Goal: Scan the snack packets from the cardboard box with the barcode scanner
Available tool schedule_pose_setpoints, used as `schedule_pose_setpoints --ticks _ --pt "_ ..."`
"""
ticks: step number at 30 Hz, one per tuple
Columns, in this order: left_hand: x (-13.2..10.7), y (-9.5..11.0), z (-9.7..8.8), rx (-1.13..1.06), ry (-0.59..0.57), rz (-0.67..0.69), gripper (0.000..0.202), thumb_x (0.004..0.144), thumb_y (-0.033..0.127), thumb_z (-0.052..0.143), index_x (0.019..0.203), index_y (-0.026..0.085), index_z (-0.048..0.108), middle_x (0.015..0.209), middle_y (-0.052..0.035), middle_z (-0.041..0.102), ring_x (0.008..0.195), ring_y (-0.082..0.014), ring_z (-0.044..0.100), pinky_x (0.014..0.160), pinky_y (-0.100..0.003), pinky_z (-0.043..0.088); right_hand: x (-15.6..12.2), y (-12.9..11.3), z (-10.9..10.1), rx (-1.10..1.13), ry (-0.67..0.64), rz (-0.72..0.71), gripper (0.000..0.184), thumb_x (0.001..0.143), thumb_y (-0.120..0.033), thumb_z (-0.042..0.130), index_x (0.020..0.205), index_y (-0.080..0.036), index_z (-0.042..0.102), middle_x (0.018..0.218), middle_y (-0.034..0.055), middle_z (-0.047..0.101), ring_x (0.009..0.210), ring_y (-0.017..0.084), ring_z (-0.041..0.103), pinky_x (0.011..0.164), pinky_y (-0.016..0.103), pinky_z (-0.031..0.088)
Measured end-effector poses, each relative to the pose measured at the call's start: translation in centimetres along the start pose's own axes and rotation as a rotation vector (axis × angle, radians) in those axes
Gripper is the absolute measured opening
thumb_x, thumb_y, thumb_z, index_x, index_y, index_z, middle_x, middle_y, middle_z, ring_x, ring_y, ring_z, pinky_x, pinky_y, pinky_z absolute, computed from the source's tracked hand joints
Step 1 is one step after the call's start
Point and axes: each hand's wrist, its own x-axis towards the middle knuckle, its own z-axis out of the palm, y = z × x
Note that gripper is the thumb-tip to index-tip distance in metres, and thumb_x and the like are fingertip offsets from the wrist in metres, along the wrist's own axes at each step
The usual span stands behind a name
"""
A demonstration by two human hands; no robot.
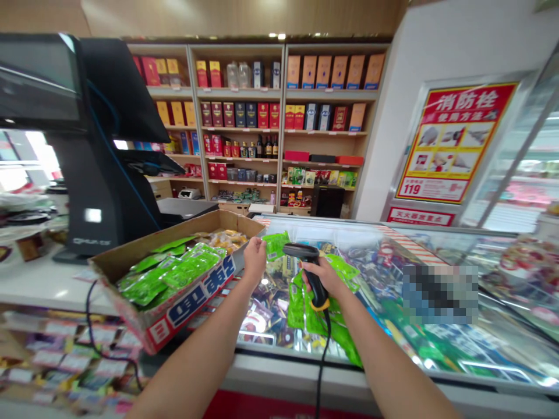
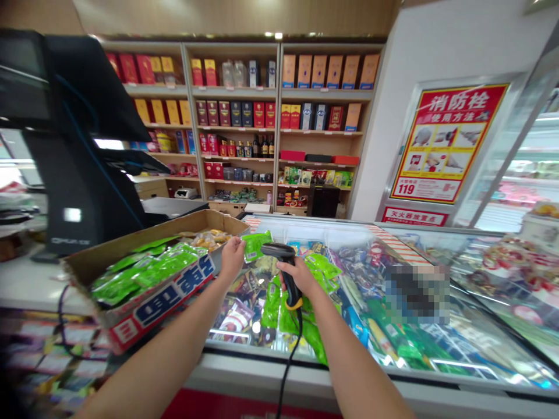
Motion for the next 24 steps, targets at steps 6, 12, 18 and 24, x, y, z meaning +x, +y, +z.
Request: schedule_pose_setpoints --ticks 6,12,18,24 --pt "1.7 4.3 -7.0 -0.075 0.275 0.057 0.010 0.083 0.028 0.052 0.079 0.019 0.055 0.073 -0.0036 0.064 0.073 -0.0206 0.064 0.074 -0.032 0.050 0.9 -3.8 3.4 -0.035 -0.064 -0.087 0.030 0.067 -0.045 0.068 0.072 -0.017 0.060 0.047 -0.0004 0.060 0.036 0.015 0.056 0.038 0.025 0.045" --pt "2.7 3.3 -15.8 -0.066 0.659 0.093 0.046 0.076 0.015 0.058 0.122 0.013 0.051 0.124 -0.0158 0.062 0.124 -0.0270 0.056 0.111 -0.044 0.038 1.8 -4.9 8.1 0.024 -0.125 -0.122 0.029 0.066 -0.045 0.069 0.069 -0.018 0.059 0.048 -0.0010 0.060 0.037 0.016 0.057 0.036 0.024 0.043" --pt "-0.1 4.4 -16.3 0.041 0.624 0.255 0.066 0.080 0.011 0.054 0.143 0.009 0.035 0.158 -0.0222 0.024 0.151 -0.0267 0.014 0.123 -0.042 0.013 1.6 -3.8 10.4 0.037 -0.186 -0.104 0.028 0.067 -0.043 0.070 0.065 -0.018 0.059 0.047 -0.0006 0.060 0.037 0.015 0.056 0.037 0.026 0.046" --pt "-2.1 6.1 -10.2 0.117 0.335 0.385 0.049 0.085 0.016 0.052 0.134 0.011 0.047 0.156 -0.0208 0.028 0.148 -0.0266 0.025 0.121 -0.040 0.022 0.5 -3.3 8.0 0.039 -0.101 -0.072 0.028 0.066 -0.043 0.069 0.065 -0.017 0.059 0.047 -0.0004 0.060 0.036 0.015 0.056 0.037 0.025 0.046"
